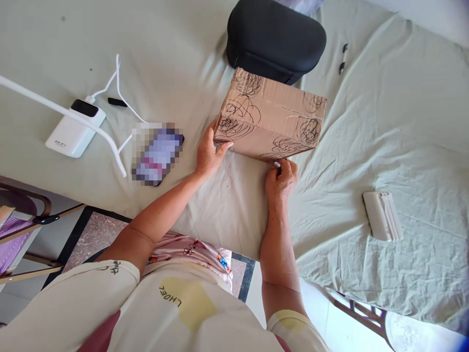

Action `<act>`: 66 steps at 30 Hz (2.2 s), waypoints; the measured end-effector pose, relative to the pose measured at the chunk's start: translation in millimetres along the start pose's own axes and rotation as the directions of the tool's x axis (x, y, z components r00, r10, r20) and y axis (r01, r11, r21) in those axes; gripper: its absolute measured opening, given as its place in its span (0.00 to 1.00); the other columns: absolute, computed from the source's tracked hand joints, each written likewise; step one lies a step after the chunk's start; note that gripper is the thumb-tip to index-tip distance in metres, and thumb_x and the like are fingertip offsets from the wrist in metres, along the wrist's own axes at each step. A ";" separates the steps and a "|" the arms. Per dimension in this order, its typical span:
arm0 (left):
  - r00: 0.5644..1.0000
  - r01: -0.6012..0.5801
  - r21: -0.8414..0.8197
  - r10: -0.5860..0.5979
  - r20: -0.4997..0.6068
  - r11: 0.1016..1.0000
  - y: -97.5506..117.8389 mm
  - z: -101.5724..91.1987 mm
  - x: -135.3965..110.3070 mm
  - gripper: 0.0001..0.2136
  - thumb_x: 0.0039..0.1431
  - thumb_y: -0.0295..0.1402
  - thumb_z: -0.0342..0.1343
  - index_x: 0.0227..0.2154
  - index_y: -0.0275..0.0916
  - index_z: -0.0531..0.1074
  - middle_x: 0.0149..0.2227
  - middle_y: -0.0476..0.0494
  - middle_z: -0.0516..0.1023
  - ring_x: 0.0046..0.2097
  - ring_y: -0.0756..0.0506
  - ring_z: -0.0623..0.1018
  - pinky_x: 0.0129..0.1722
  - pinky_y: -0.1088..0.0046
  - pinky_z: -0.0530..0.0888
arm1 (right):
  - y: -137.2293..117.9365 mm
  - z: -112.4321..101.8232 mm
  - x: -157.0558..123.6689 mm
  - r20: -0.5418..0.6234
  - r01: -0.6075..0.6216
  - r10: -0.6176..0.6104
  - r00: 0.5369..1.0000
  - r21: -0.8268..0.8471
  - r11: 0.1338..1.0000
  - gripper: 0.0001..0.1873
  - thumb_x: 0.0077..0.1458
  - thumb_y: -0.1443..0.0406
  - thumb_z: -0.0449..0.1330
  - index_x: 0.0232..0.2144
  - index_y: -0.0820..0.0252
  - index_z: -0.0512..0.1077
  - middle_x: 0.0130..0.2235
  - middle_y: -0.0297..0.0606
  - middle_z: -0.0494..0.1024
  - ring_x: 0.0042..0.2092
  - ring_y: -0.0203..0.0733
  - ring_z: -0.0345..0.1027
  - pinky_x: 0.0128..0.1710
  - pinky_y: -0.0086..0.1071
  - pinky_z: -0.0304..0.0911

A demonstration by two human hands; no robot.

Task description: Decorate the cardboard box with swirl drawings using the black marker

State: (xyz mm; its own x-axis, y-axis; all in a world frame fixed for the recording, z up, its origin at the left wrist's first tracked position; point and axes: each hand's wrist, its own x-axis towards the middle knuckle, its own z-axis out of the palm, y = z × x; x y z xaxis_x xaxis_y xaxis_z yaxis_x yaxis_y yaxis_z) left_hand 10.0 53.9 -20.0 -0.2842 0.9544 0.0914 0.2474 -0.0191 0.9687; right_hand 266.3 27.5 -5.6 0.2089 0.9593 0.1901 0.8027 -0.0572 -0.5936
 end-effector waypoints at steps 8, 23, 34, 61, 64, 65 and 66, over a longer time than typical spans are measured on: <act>0.995 -0.093 -0.012 0.093 0.037 0.996 -30.2 -1.5 18.2 0.29 0.62 0.45 0.71 0.62 0.48 0.68 0.66 0.39 0.77 0.70 0.36 0.76 0.73 0.53 0.72 | 12.5 6.0 3.8 -0.012 0.005 -0.005 1.000 0.007 1.000 0.21 0.68 0.63 0.53 0.60 0.51 0.73 0.54 0.44 0.77 0.57 0.48 0.69 0.64 0.48 0.67; 0.999 -0.024 -0.039 0.025 0.035 0.999 -14.6 -4.7 10.2 0.31 0.61 0.32 0.66 0.67 0.48 0.67 0.65 0.39 0.79 0.66 0.36 0.79 0.69 0.54 0.77 | -88.1 -26.3 -32.6 -0.289 0.567 -0.527 0.799 0.071 0.821 0.24 0.73 0.58 0.53 0.67 0.49 0.64 0.46 0.43 0.79 0.44 0.47 0.75 0.50 0.46 0.73; 0.999 -0.029 0.028 0.028 0.035 0.999 -14.7 -4.5 6.8 0.30 0.63 0.35 0.66 0.66 0.45 0.66 0.68 0.37 0.77 0.69 0.35 0.76 0.71 0.55 0.74 | -101.8 -2.8 -37.9 0.007 0.583 -0.585 0.811 0.062 0.810 0.17 0.74 0.60 0.55 0.58 0.52 0.77 0.47 0.44 0.84 0.46 0.47 0.77 0.51 0.42 0.68; 0.996 0.012 0.033 -0.015 0.092 0.999 -6.9 -5.7 6.0 0.30 0.67 0.26 0.54 0.71 0.43 0.61 0.73 0.35 0.71 0.74 0.38 0.71 0.77 0.53 0.68 | -35.7 -36.0 -1.2 -0.496 0.219 -0.121 0.860 0.143 0.965 0.22 0.74 0.56 0.47 0.58 0.56 0.73 0.48 0.45 0.78 0.51 0.47 0.75 0.56 0.49 0.73; 0.996 -0.001 0.017 -0.001 0.084 1.000 -9.7 -5.2 6.1 0.28 0.69 0.28 0.54 0.70 0.43 0.63 0.72 0.35 0.72 0.73 0.37 0.73 0.77 0.51 0.68 | -10.5 -36.8 9.8 -0.256 -0.054 0.053 0.965 0.003 0.999 0.22 0.66 0.61 0.49 0.53 0.60 0.77 0.46 0.47 0.79 0.50 0.49 0.73 0.58 0.52 0.70; 0.997 -0.008 0.010 0.008 0.082 1.000 -9.9 -5.7 5.9 0.27 0.69 0.27 0.54 0.70 0.43 0.63 0.71 0.36 0.73 0.72 0.37 0.74 0.76 0.52 0.69 | -5.8 -36.0 11.2 -0.187 -0.104 0.094 0.978 -0.045 0.994 0.22 0.64 0.63 0.50 0.53 0.61 0.78 0.47 0.48 0.79 0.50 0.49 0.73 0.59 0.53 0.69; 0.996 -0.020 0.003 0.020 0.082 1.000 -9.9 -6.6 5.5 0.27 0.69 0.26 0.53 0.69 0.43 0.64 0.70 0.36 0.74 0.72 0.38 0.75 0.76 0.53 0.70 | -3.2 -35.2 11.7 -0.127 -0.141 0.129 0.983 -0.094 0.986 0.23 0.62 0.65 0.51 0.53 0.61 0.79 0.47 0.48 0.79 0.51 0.50 0.72 0.60 0.55 0.68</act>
State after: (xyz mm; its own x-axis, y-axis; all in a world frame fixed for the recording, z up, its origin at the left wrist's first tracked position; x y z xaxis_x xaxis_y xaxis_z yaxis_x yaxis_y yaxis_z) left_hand -0.1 57.4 -27.6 -0.2027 0.9749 0.0916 0.2555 -0.0377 0.9661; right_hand 285.8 29.2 26.0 0.3801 0.9008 0.2101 0.8140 -0.2178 -0.5385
